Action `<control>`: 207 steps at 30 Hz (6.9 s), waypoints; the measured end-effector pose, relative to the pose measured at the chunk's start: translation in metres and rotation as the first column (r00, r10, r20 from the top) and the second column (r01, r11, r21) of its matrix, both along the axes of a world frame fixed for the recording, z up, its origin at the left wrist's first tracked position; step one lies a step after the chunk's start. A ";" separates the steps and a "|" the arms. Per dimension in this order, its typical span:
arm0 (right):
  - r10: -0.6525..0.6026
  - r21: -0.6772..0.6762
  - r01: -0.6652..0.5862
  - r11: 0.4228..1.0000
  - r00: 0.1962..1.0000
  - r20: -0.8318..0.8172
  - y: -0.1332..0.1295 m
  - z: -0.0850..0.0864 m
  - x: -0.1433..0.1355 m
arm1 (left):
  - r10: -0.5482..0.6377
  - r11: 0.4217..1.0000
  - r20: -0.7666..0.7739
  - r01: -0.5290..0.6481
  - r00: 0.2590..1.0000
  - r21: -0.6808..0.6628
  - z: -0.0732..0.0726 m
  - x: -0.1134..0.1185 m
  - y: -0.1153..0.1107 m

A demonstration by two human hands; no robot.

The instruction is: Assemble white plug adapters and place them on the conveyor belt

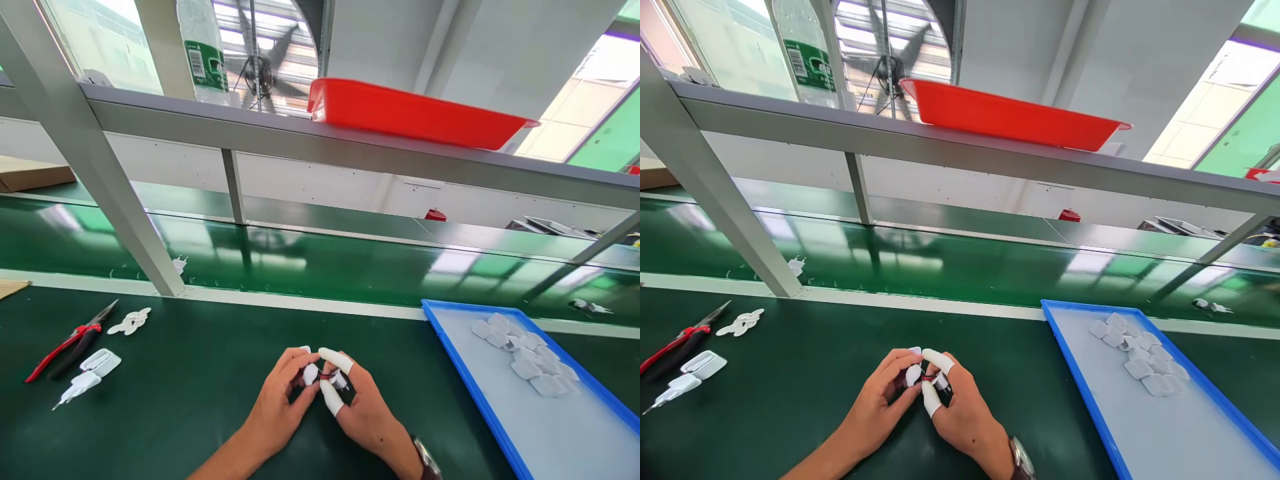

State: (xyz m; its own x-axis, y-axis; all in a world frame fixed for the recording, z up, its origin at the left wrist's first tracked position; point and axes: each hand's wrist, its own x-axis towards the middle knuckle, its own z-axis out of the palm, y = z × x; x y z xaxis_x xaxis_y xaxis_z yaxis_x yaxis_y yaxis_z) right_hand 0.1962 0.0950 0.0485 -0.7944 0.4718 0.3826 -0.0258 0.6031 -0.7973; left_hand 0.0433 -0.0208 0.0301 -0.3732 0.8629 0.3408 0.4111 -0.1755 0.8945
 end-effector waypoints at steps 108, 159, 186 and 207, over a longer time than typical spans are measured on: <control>0.042 0.438 0.079 0.895 0.964 -0.261 -0.009 -0.006 -0.007 | -0.040 0.969 0.896 0.234 0.443 -0.073 0.025 -0.005 0.006; -0.047 -0.627 0.000 0.779 0.997 -0.058 0.000 -0.021 -0.019 | 0.093 0.995 0.048 -0.095 0.994 0.041 0.006 -0.010 -0.007; -0.212 0.266 0.316 0.911 0.910 -0.356 0.031 -0.024 -0.011 | 0.170 0.956 -0.399 -0.248 0.901 -0.154 0.022 -0.104 0.082; -0.177 0.507 0.186 0.842 0.982 -0.067 0.034 -0.063 -0.028 | 0.504 0.744 -0.614 -0.667 0.608 -0.050 0.009 -0.136 0.079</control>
